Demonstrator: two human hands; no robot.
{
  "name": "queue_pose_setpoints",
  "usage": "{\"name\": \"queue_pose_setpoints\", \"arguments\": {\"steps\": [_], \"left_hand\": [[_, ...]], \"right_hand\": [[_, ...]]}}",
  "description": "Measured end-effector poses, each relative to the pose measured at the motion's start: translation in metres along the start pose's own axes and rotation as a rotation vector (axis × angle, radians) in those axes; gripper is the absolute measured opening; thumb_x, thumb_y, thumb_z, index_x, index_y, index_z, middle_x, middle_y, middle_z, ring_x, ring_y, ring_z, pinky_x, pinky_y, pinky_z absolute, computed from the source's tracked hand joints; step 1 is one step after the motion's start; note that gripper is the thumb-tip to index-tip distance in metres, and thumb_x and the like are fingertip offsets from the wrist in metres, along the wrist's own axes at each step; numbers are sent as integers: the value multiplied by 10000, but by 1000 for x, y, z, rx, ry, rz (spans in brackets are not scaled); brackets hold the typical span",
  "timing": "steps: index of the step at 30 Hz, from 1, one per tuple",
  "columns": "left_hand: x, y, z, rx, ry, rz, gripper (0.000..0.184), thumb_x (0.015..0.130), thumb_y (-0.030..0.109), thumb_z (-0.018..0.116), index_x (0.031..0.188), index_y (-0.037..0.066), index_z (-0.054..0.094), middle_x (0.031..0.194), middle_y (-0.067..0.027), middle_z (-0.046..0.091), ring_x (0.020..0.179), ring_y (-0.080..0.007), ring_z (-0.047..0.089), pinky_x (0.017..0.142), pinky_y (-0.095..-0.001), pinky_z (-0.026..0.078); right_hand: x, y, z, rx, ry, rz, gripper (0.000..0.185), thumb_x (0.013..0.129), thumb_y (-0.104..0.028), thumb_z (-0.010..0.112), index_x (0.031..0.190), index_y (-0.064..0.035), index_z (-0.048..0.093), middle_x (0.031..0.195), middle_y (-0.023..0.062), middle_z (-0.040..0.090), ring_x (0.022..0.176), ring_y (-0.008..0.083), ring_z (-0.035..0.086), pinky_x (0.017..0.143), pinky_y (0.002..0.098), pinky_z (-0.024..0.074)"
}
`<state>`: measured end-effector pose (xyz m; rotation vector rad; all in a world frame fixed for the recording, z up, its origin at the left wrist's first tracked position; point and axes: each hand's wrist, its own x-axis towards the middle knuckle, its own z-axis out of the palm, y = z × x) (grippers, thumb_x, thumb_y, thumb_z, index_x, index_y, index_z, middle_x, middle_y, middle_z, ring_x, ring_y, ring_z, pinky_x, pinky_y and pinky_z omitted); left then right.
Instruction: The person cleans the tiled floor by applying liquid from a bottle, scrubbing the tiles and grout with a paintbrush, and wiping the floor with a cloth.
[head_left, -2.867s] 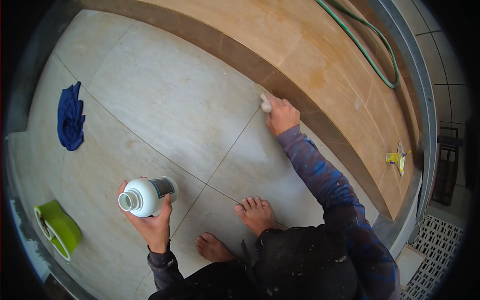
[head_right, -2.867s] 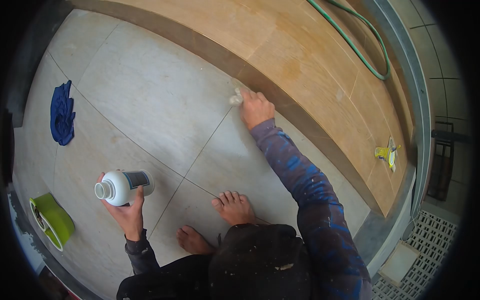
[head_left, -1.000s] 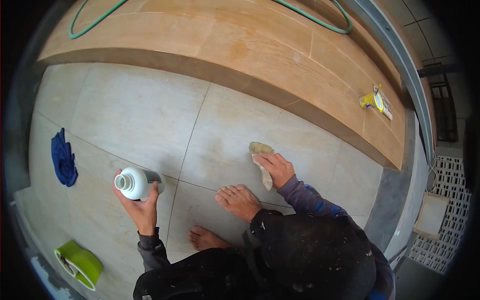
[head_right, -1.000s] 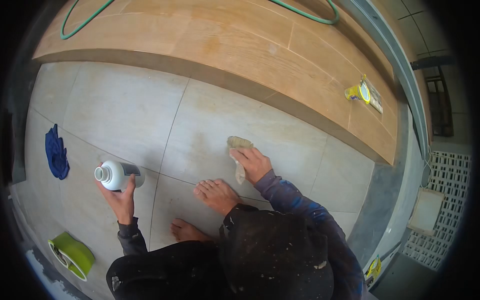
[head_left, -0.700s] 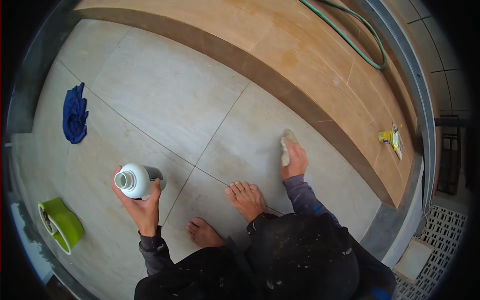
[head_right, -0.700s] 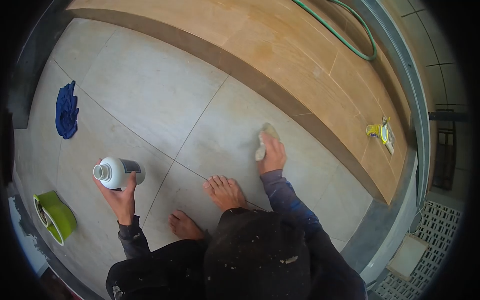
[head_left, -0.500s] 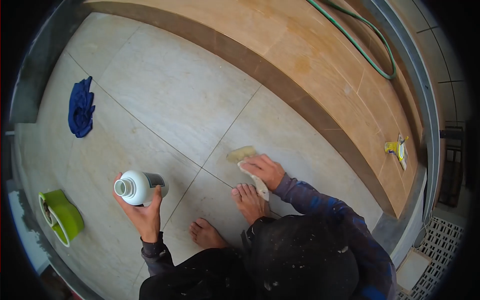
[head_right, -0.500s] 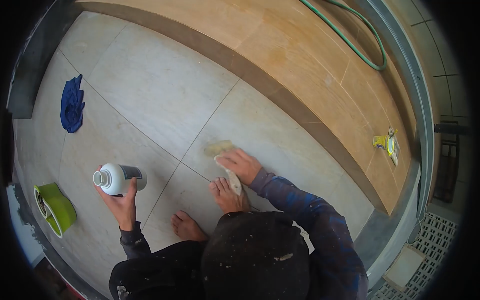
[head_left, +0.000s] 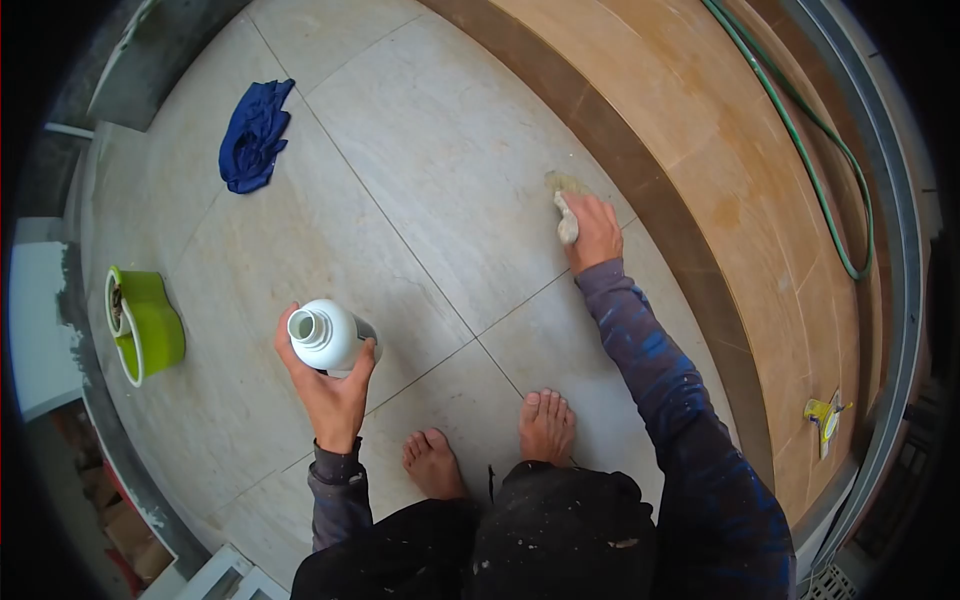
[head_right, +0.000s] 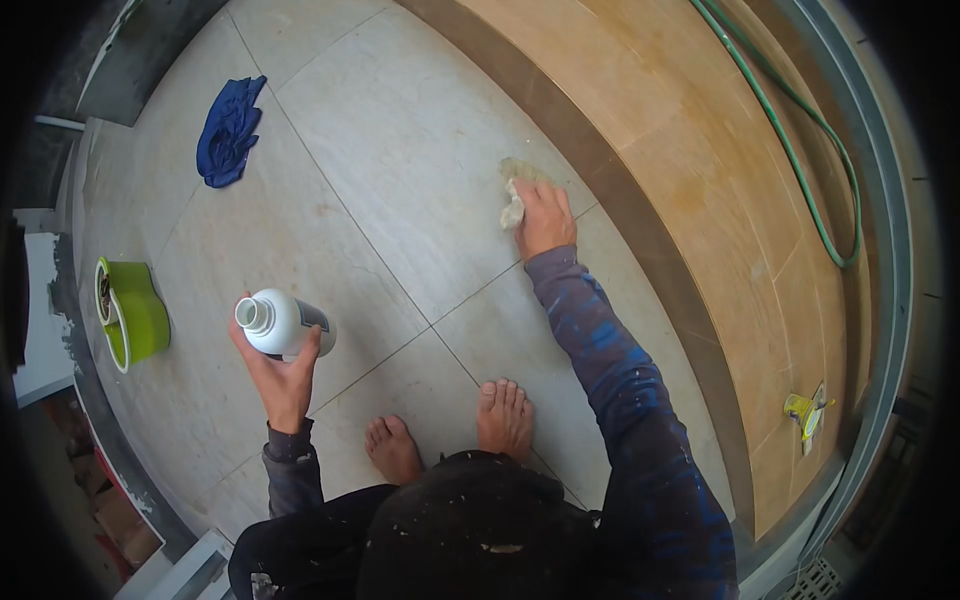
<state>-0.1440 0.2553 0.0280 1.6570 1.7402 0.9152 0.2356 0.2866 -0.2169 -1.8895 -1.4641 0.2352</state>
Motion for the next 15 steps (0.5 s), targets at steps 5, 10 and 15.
{"name": "queue_pose_setpoints", "arguments": {"steps": [5, 10, 15], "left_hand": [[8, -2, -6, -15, 10, -15, 947, 777, 94, 875, 1558, 27, 343, 1469, -150, 480, 1328, -276, 543, 1146, -415, 435], [5, -3, -47, 148, 13, 5, 936, 758, 110, 871, 1543, 20, 372, 1428, -155, 495, 1295, -274, 566, 1130, -416, 452], [16, 4, -79, 261, -20, 36, 970, 775, 124, 858, 1576, 32, 319, 1456, -144, 481, 1308, -272, 552, 1120, -430, 464]], "right_hand": [[-50, -162, -5, 47, -389, -620, 341, 882, -44, 633, 1202, -141, 696, 1118, 26, 633, 1091, 247, 632, 753, 404, 625], [70, -99, -17, -28, -164, -451, 328, 890, -64, 657, 1199, -150, 722, 1071, 57, 666, 1042, 294, 647, 815, 413, 598], [56, -124, -3, -90, -165, -328, 295, 901, -40, 618, 1168, -120, 716, 1084, 55, 651, 1045, 297, 639, 804, 421, 605]]}}
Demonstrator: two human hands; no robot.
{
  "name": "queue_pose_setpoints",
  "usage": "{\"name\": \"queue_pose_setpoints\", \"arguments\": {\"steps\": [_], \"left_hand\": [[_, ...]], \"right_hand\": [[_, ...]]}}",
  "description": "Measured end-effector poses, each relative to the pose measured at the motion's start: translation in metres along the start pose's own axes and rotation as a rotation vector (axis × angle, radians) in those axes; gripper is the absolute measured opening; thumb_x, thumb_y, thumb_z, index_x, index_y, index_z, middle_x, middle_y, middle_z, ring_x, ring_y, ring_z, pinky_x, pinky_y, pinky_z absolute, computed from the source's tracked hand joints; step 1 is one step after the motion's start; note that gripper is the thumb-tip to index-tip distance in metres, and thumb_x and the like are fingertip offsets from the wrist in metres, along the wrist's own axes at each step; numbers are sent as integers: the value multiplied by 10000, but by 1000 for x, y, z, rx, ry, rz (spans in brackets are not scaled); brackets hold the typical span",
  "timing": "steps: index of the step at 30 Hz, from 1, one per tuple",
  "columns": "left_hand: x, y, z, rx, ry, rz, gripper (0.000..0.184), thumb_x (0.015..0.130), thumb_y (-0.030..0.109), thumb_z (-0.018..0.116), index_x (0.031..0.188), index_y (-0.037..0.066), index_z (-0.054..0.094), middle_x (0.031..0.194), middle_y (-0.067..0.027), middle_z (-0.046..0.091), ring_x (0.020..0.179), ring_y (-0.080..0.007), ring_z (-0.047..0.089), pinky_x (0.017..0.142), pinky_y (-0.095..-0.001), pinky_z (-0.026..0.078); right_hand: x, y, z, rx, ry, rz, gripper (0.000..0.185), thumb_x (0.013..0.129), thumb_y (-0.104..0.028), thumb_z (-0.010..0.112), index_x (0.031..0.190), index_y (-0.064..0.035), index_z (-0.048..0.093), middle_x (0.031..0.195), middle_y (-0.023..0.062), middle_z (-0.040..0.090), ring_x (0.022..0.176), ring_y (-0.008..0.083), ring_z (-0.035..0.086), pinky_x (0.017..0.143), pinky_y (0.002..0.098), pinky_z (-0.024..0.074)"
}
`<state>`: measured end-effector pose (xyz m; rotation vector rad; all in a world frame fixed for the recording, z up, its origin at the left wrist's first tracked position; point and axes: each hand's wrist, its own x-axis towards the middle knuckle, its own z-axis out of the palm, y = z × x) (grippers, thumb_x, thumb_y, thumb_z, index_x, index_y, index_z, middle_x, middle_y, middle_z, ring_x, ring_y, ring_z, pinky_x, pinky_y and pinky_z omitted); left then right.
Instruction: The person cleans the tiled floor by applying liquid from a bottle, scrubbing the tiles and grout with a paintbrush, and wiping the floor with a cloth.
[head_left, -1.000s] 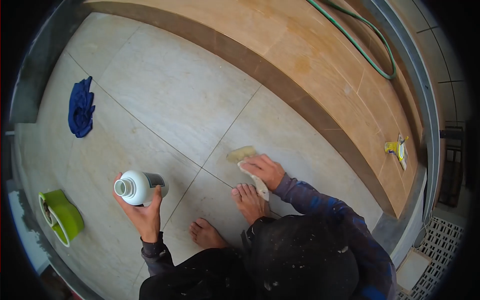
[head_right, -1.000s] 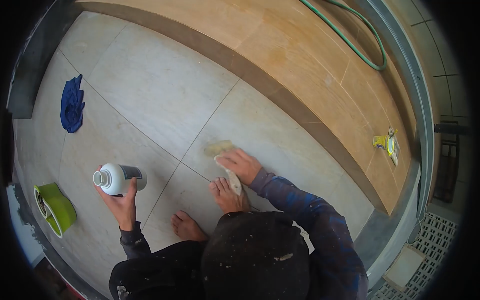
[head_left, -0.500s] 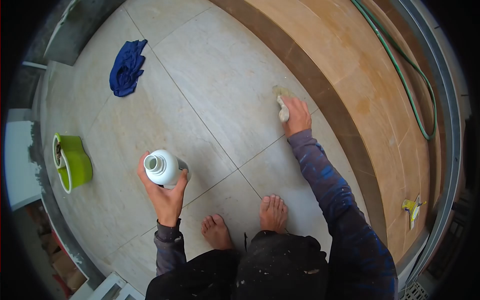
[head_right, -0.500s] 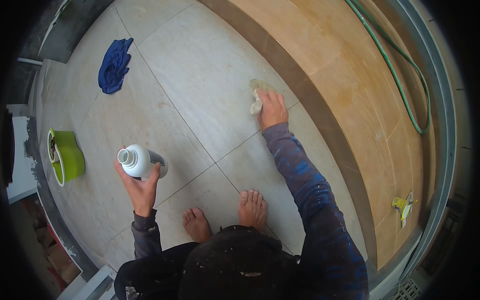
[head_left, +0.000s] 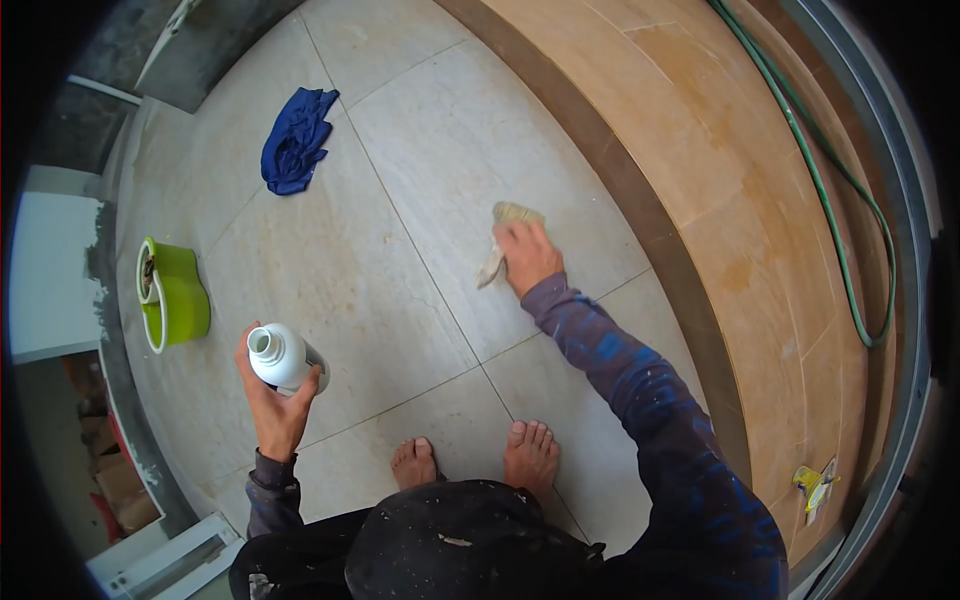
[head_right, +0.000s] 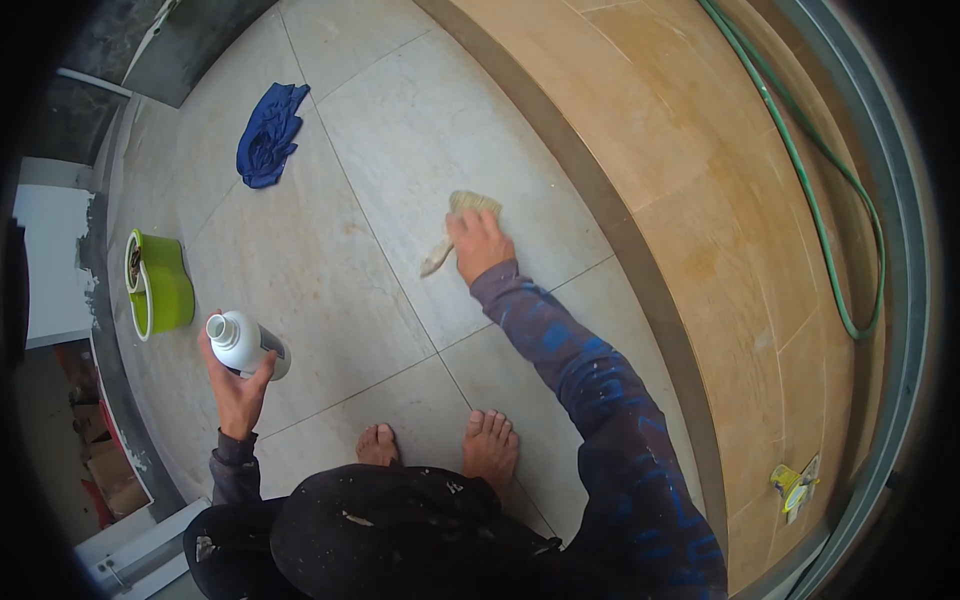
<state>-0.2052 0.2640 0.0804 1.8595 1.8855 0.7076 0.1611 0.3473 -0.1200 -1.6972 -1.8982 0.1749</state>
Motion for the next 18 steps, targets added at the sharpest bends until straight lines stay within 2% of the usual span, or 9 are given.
{"name": "queue_pose_setpoints", "arguments": {"steps": [1, 5, 6, 7, 10, 12, 14, 15, 18], "left_hand": [[6, 2, -3, -20, 11, -16, 968, 774, 122, 857, 1575, 33, 321, 1459, -144, 481, 1310, -271, 551, 1121, -432, 465], [23, 12, -13, -36, 25, -19, 957, 771, 112, 856, 1568, 38, 331, 1445, -143, 491, 1300, -268, 560, 1117, -430, 470], [27, 15, -12, -46, 25, -7, 948, 766, 112, 857, 1560, 45, 343, 1429, -142, 500, 1290, -270, 568, 1113, -423, 473], [33, 19, -9, -74, 20, 9, 947, 766, 119, 864, 1556, 44, 347, 1419, -138, 509, 1281, -275, 577, 1114, -423, 473], [65, 13, 12, -137, -64, 71, 946, 762, 124, 871, 1551, 43, 357, 1411, -133, 513, 1278, -264, 577, 1103, -416, 480], [91, 18, 33, -76, -68, 220, 927, 767, 132, 874, 1541, 44, 373, 1381, -148, 559, 1253, -278, 613, 1082, -424, 498], [116, 24, 53, -69, -115, 293, 931, 779, 137, 874, 1547, 34, 357, 1375, -166, 573, 1228, -291, 633, 1067, -429, 512], [124, 28, 64, -55, -188, 369, 936, 791, 142, 874, 1553, 23, 342, 1370, -184, 587, 1204, -305, 652, 1053, -434, 526], [152, 47, 103, -45, -273, 380, 921, 803, 165, 873, 1551, 40, 350, 1315, -210, 624, 1189, -352, 674, 1039, -439, 533]], "right_hand": [[-46, -28, 2, 57, -139, -169, 289, 901, -45, 618, 1160, -126, 718, 1092, 47, 638, 1035, 268, 641, 800, 393, 615], [-86, -4, -34, 167, -112, -277, 345, 874, -83, 675, 1207, -152, 734, 1059, 34, 664, 1017, 240, 652, 791, 368, 609], [-52, 22, -47, 79, -26, -81, 371, 862, -78, 691, 1228, -142, 702, 1074, 29, 642, 1040, 260, 634, 841, 401, 596], [-20, 49, -58, -27, 73, 107, 408, 844, -42, 699, 1245, -119, 691, 1081, 52, 638, 1047, 300, 623, 827, 440, 585], [11, 53, -31, -207, 162, 228, 376, 857, -25, 672, 1225, -100, 689, 1094, 76, 630, 1056, 323, 607, 814, 454, 576], [-36, -11, -17, 45, 25, 35, 381, 859, -40, 666, 1230, -124, 698, 1084, 51, 629, 1030, 295, 621, 788, 412, 594], [-95, -66, -29, 234, -216, -91, 385, 878, -55, 657, 1251, -138, 705, 1110, 30, 646, 1048, 274, 637, 817, 398, 605], [-117, -82, -41, 336, -313, -54, 394, 870, -62, 670, 1254, -139, 717, 1126, 19, 665, 1043, 267, 643, 816, 407, 604], [-139, -93, -80, 461, -316, 74, 420, 855, -46, 684, 1271, -102, 717, 1150, 50, 687, 1042, 292, 646, 826, 410, 586]]}}
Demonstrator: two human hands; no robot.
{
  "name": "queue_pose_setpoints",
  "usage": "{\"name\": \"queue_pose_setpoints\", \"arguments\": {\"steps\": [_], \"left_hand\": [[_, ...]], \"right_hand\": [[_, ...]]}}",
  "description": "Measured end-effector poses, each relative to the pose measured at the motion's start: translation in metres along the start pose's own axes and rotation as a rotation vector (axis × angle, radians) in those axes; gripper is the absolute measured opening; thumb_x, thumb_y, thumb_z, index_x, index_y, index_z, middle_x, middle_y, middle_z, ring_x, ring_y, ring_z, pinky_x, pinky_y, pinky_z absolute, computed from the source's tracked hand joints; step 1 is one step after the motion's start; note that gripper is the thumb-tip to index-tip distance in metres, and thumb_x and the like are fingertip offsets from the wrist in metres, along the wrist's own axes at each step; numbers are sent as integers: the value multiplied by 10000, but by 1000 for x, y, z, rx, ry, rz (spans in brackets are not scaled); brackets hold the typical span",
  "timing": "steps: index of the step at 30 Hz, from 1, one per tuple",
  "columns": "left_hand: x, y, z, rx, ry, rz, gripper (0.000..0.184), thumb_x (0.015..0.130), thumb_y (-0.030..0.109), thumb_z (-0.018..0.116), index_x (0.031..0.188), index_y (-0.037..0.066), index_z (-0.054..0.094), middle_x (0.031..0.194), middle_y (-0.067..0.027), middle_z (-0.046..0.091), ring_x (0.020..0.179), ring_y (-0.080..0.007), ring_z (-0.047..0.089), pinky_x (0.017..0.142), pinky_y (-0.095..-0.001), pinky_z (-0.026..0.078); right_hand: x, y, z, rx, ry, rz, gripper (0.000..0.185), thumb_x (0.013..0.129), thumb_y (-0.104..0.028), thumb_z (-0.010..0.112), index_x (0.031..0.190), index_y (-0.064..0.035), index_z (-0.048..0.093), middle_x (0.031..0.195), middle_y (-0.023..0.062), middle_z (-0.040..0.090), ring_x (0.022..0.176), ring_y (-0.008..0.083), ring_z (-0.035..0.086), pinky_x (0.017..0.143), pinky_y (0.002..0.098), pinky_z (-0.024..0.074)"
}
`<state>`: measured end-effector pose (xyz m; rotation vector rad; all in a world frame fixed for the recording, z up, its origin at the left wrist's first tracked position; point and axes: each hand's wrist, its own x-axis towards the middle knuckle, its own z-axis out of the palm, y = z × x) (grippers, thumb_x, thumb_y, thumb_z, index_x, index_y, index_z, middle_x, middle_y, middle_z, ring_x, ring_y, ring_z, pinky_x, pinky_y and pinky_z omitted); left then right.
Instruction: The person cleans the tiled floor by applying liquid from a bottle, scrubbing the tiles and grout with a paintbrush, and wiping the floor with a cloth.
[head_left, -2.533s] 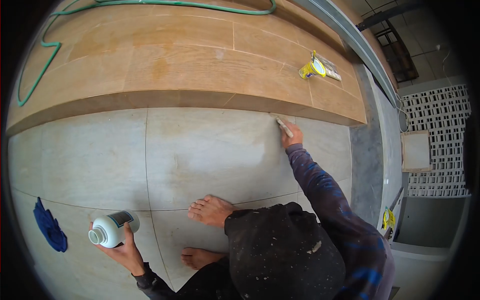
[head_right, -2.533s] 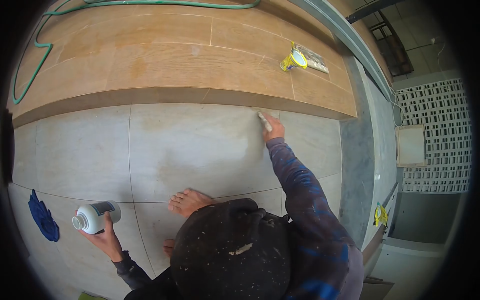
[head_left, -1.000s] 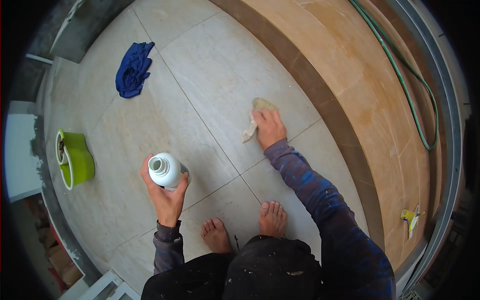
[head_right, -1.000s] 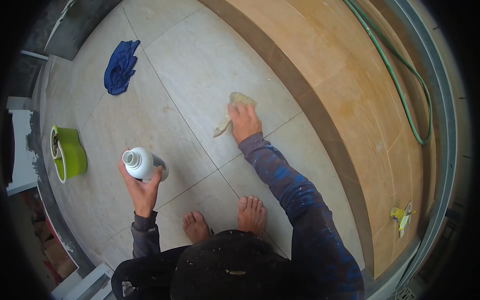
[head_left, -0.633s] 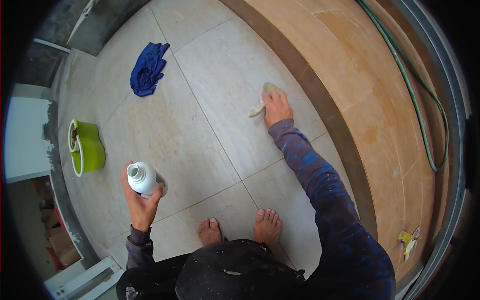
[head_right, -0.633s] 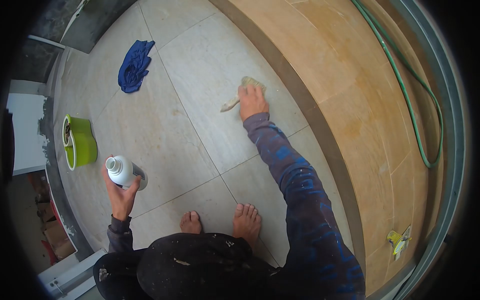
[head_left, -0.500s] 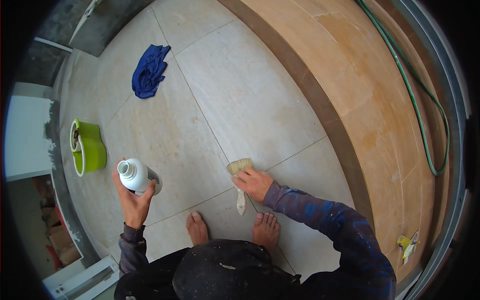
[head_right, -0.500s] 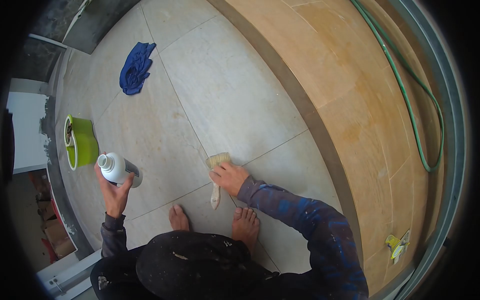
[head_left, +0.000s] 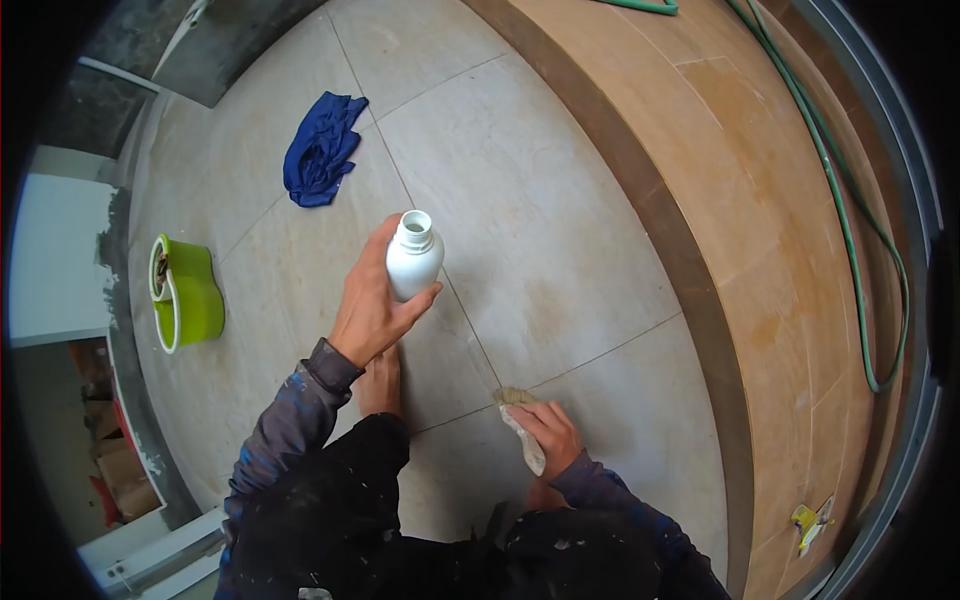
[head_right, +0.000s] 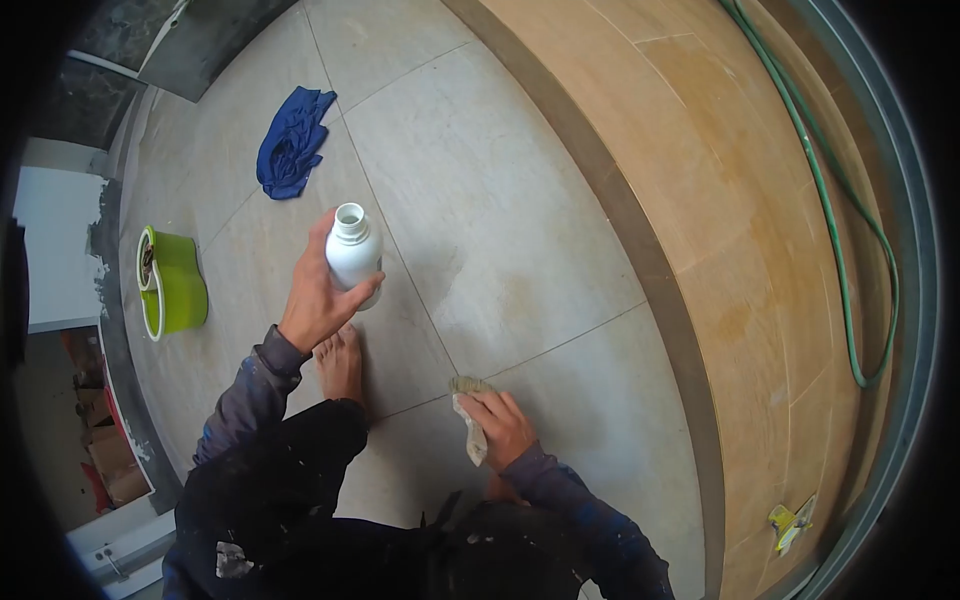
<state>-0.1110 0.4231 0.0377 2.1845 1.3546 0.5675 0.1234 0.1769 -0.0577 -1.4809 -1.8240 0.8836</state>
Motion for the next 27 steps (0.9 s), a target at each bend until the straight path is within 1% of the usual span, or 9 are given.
{"name": "queue_pose_setpoints", "arguments": {"steps": [1, 3, 4, 5, 8, 12, 19, 21, 27], "left_hand": [[16, 3, 10, 36, -10, 64, 906, 798, 168, 868, 1547, 75, 368, 1308, -238, 628, 1168, -418, 674, 1006, -465, 552], [43, 13, 26, 118, -105, 51, 893, 793, 166, 862, 1542, 101, 381, 1275, -238, 634, 1135, -439, 673, 975, -488, 560], [56, 18, 34, 210, -182, 13, 880, 787, 164, 855, 1536, 127, 394, 1241, -239, 640, 1102, -461, 673, 945, -511, 568], [68, 25, 41, 256, -215, -9, 844, 776, 137, 838, 1511, 196, 426, 1150, -230, 641, 990, -480, 684, 861, -545, 575], [99, 27, 60, 361, -246, 26, 820, 771, 119, 826, 1487, 240, 445, 1091, -221, 632, 904, -481, 698, 792, -555, 584], [130, 17, 78, 378, -275, 97, 798, 765, 97, 816, 1463, 249, 460, 1087, -227, 633, 881, -488, 702, 752, -559, 592], [165, -6, 95, 408, -326, 255, 736, 763, 72, 803, 1410, 250, 500, 1079, -210, 639, 885, -464, 714, 733, -550, 601], [169, -10, 93, 365, -350, 290, 715, 769, 62, 793, 1397, 249, 508, 1076, -204, 640, 883, -460, 716, 730, -547, 602], [176, -15, 91, 505, -388, 303, 608, 808, 23, 748, 1337, 238, 538, 1078, -181, 652, 869, -432, 736, 693, -540, 604]], "right_hand": [[-8, 5, -9, 62, 54, 30, 448, 844, -27, 690, 1288, -82, 709, 1169, 80, 690, 1036, 312, 647, 834, 412, 574], [-17, 8, -35, 103, 162, 91, 457, 832, 21, 694, 1288, -18, 705, 1157, 157, 696, 992, 365, 645, 858, 421, 544], [-19, 8, -46, 90, 183, 101, 457, 832, 21, 694, 1288, -18, 705, 1157, 157, 696, 992, 365, 645, 858, 421, 544], [-20, 9, -54, 72, 274, 190, 388, 866, 12, 696, 1253, -6, 721, 1142, 168, 709, 994, 362, 657, 872, 418, 544], [-26, 9, -68, 43, 448, 354, 293, 927, -14, 689, 1214, 13, 740, 1126, 178, 727, 1008, 348, 676, 902, 405, 544], [-28, -3, -66, -5, 566, 465, 268, 977, -55, 675, 1225, 26, 738, 1134, 173, 732, 1027, 312, 694, 933, 382, 544], [-28, -29, -24, 8, 663, 637, 302, 954, -34, 694, 1250, 8, 735, 1119, 161, 726, 1018, 304, 700, 923, 378, 551], [-26, -35, -15, 153, 763, 769, 297, 960, -47, 702, 1250, 11, 732, 1099, 163, 726, 997, 290, 703, 909, 366, 553], [-2, -62, -25, 10, 754, 763, 281, 967, -60, 711, 1237, 12, 732, 1077, 163, 725, 983, 276, 703, 898, 358, 550]]}}
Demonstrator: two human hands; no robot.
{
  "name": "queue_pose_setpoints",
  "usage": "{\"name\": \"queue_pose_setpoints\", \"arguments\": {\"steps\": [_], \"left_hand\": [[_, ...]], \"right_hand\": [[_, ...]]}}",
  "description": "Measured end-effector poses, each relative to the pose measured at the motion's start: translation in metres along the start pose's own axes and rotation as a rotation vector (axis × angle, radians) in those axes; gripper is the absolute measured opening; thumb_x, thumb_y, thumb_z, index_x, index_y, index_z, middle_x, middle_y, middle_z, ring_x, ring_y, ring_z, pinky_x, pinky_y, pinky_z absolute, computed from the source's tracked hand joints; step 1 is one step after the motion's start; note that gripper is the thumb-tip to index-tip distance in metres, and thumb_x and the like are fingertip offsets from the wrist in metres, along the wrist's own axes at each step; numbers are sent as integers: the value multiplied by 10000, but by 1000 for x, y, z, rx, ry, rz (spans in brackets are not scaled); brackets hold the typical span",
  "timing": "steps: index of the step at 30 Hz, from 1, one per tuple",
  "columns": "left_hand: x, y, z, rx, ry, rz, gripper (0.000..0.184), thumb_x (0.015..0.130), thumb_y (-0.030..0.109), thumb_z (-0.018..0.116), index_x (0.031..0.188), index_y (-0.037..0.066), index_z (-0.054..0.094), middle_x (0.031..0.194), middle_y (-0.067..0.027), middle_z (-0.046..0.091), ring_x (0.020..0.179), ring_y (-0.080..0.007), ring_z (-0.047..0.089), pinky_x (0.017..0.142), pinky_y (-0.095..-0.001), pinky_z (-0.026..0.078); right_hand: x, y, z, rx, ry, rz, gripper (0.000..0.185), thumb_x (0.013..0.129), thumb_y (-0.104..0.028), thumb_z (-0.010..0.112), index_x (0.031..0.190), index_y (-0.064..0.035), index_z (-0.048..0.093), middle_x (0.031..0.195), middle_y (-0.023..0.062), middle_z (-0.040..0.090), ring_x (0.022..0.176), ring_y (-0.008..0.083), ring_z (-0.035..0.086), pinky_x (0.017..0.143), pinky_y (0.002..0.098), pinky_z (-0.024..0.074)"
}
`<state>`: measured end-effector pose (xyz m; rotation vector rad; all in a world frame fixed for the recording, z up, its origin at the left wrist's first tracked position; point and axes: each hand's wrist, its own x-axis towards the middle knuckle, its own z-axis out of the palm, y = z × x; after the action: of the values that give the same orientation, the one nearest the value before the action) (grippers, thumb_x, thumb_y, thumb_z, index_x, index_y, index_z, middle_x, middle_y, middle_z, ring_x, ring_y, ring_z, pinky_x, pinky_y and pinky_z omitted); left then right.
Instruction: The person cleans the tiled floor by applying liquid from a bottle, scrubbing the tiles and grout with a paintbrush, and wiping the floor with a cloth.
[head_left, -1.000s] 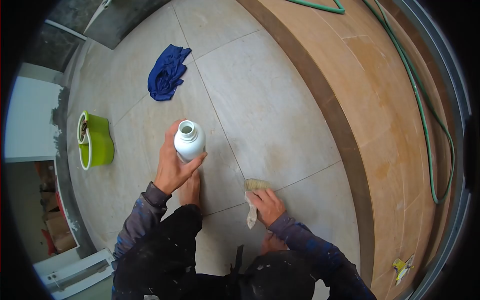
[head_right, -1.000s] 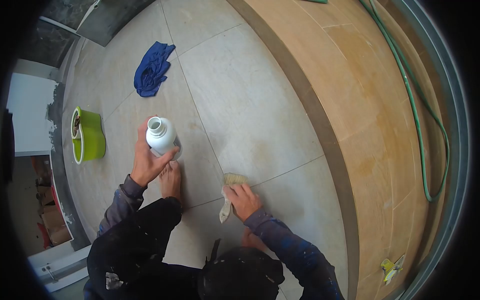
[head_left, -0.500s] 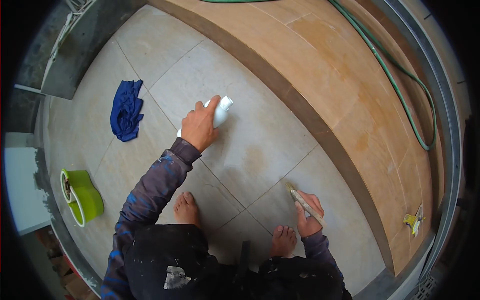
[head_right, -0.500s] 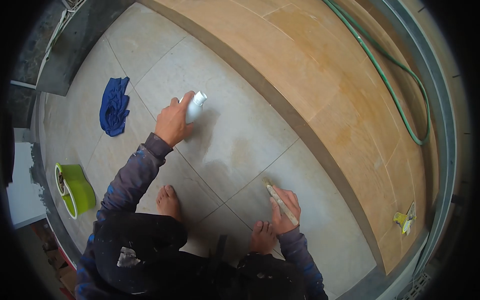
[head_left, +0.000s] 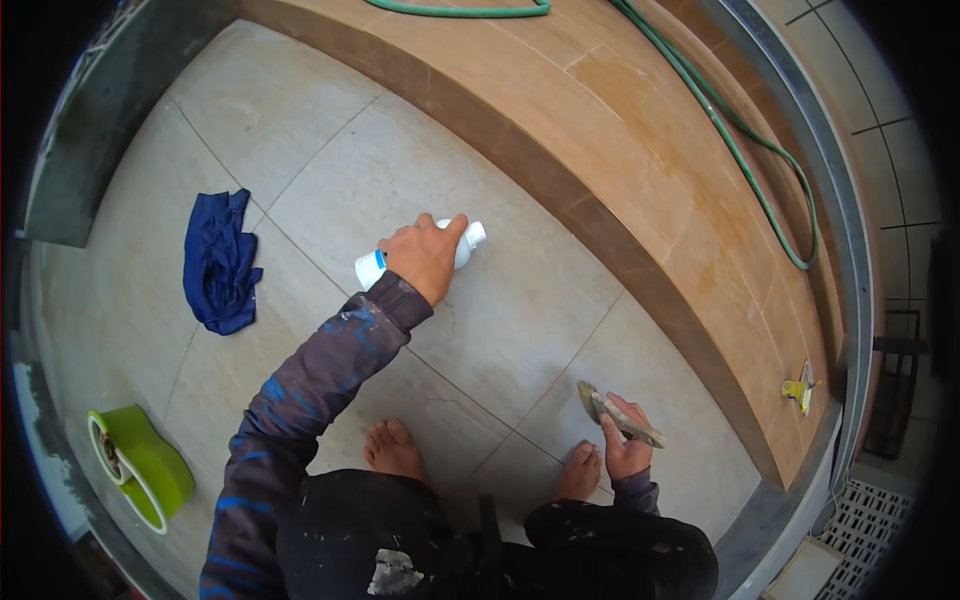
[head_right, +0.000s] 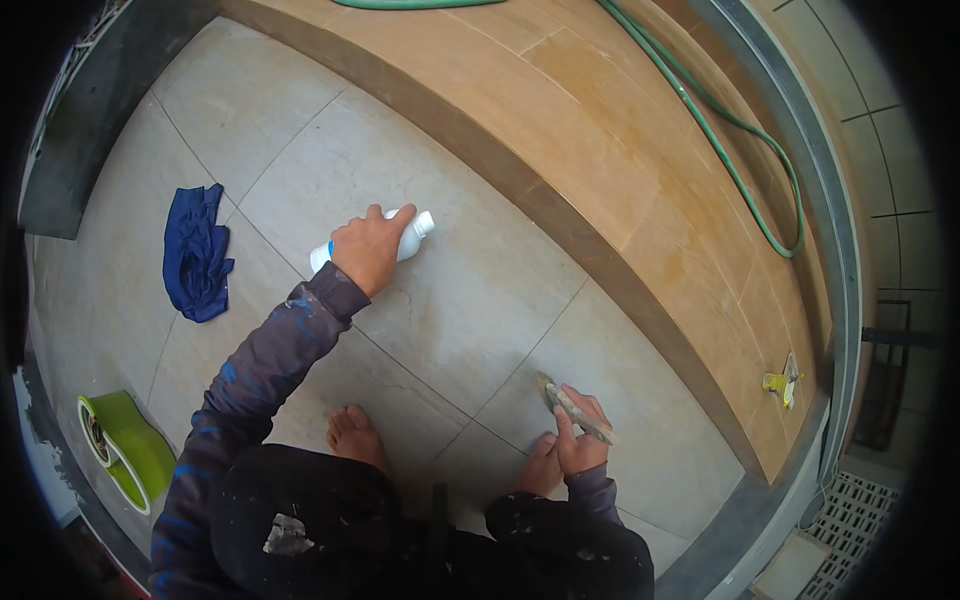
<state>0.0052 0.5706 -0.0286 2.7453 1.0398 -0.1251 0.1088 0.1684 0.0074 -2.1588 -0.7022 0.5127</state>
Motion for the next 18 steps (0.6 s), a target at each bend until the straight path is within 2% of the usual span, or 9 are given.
{"name": "queue_pose_setpoints", "arguments": {"steps": [5, 9, 11, 15, 17, 18], "left_hand": [[5, -13, 0, -87, 7, 72, 583, 810, 38, 764, 1317, 237, 558, 1067, -175, 655, 863, -425, 744, 675, -536, 605], [0, -24, -7, -90, -9, 66, 537, 830, 62, 762, 1302, 236, 573, 1062, -165, 657, 877, -422, 748, 677, -549, 603], [-1, -25, -6, -39, -22, 66, 427, 878, 103, 739, 1259, 242, 605, 1047, -150, 660, 878, -405, 752, 653, -564, 585], [-4, -25, -2, 28, -54, 63, 328, 921, 136, 705, 1218, 252, 630, 1031, -138, 663, 874, -385, 754, 631, -565, 565], [-1, -25, 0, 78, -39, 62, 262, 935, 156, 693, 1174, 255, 645, 1020, -132, 665, 874, -372, 754, 621, -555, 552], [1, -27, 0, 42, -72, 51, 402, 890, 101, 721, 1248, 246, 611, 1046, -146, 659, 863, -399, 748, 637, -575, 564]], "right_hand": [[7, -17, 6, -80, 25, -31, 295, 966, -80, 730, 1250, -3, 733, 1083, 152, 724, 983, 262, 702, 894, 352, 546], [17, -13, 9, -61, 80, 52, 322, 970, -88, 726, 1282, -10, 726, 1105, 136, 724, 1014, 228, 703, 914, 348, 553], [24, -4, 11, -15, 98, 83, 331, 970, -90, 725, 1292, -12, 724, 1110, 132, 723, 1023, 216, 703, 921, 346, 556], [52, -14, 23, -128, 17, 75, 343, 957, -83, 733, 1298, -40, 731, 1116, 130, 723, 1031, 210, 705, 892, 343, 573], [77, -7, 37, -145, 3, -25, 349, 958, -81, 733, 1306, -49, 727, 1097, 119, 729, 1015, 209, 709, 879, 346, 576], [91, -7, 45, -148, -5, -64, 351, 959, -80, 733, 1309, -52, 726, 1090, 115, 730, 1010, 209, 710, 874, 347, 577]]}}
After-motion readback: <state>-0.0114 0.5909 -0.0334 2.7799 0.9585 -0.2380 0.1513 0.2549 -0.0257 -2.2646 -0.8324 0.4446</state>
